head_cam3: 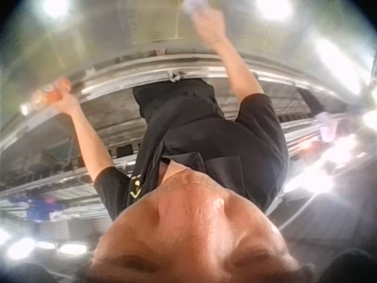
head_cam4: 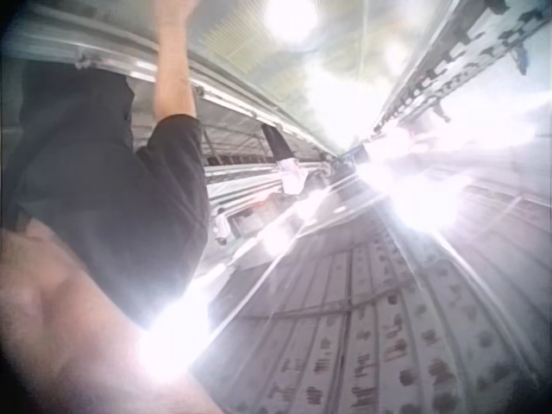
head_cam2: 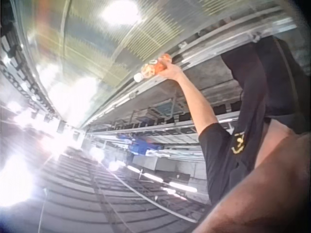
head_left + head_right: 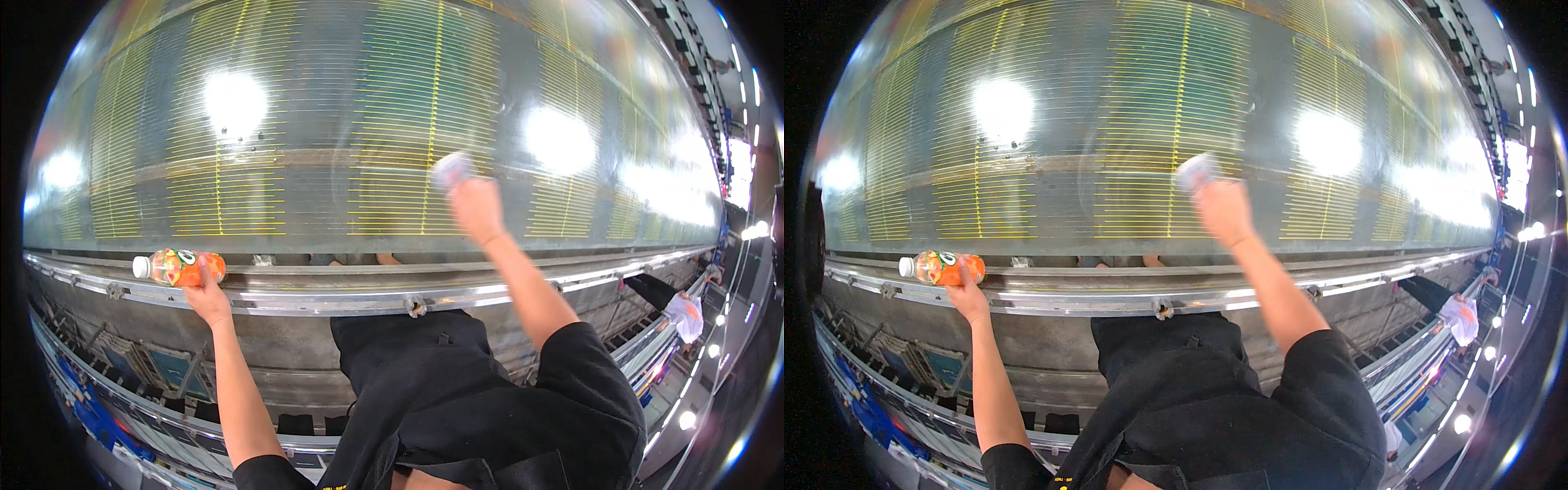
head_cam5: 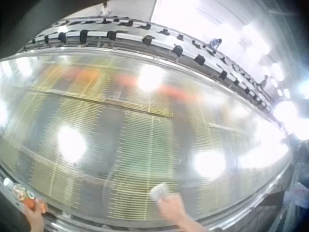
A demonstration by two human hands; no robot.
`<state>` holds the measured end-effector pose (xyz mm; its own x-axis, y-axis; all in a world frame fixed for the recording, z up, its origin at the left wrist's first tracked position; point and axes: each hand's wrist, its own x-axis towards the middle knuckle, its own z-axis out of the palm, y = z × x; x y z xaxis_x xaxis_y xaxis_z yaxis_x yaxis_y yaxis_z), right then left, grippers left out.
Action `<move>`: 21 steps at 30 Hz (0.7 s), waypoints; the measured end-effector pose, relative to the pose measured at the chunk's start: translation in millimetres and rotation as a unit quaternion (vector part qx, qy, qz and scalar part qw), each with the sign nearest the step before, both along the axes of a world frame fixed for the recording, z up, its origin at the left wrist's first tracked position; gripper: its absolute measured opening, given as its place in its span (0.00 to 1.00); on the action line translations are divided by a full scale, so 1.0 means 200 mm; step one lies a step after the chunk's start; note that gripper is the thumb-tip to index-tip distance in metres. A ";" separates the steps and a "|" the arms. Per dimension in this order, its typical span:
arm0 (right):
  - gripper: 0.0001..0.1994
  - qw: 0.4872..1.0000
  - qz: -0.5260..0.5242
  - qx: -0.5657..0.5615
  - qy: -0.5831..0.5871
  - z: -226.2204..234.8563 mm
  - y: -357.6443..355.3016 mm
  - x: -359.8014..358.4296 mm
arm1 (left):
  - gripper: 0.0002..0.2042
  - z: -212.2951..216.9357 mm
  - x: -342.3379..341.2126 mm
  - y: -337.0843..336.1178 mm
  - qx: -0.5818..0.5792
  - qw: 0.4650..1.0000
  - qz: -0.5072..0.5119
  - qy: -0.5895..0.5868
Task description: The person wipes a large glass surface with a cloth while holding a spray bottle. They repeatedly spray and wipe the same area in a repetitive motion.
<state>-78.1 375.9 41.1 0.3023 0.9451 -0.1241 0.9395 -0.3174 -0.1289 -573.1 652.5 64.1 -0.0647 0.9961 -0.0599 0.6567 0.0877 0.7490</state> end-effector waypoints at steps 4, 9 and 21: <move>0.16 0.907 -0.236 0.272 -0.218 -0.24 0.24 0.73 | 0.20 -0.02 0.05 0.05 0.007 0.999 -0.033 0.010; 0.12 0.933 -0.191 0.305 -0.027 -0.21 1.24 0.19 | 0.21 -0.04 0.06 0.07 0.028 0.999 -0.032 -0.014; 0.14 0.995 -0.067 -0.076 0.014 0.06 -0.02 0.11 | 0.22 0.02 0.03 0.03 0.019 0.999 -0.013 0.036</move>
<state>-56.7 371.0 53.4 0.4188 0.8661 -0.2729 0.8842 -0.4574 -0.0950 -566.6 657.9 67.7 -0.0415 0.9990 -0.0179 0.7105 0.0421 0.7024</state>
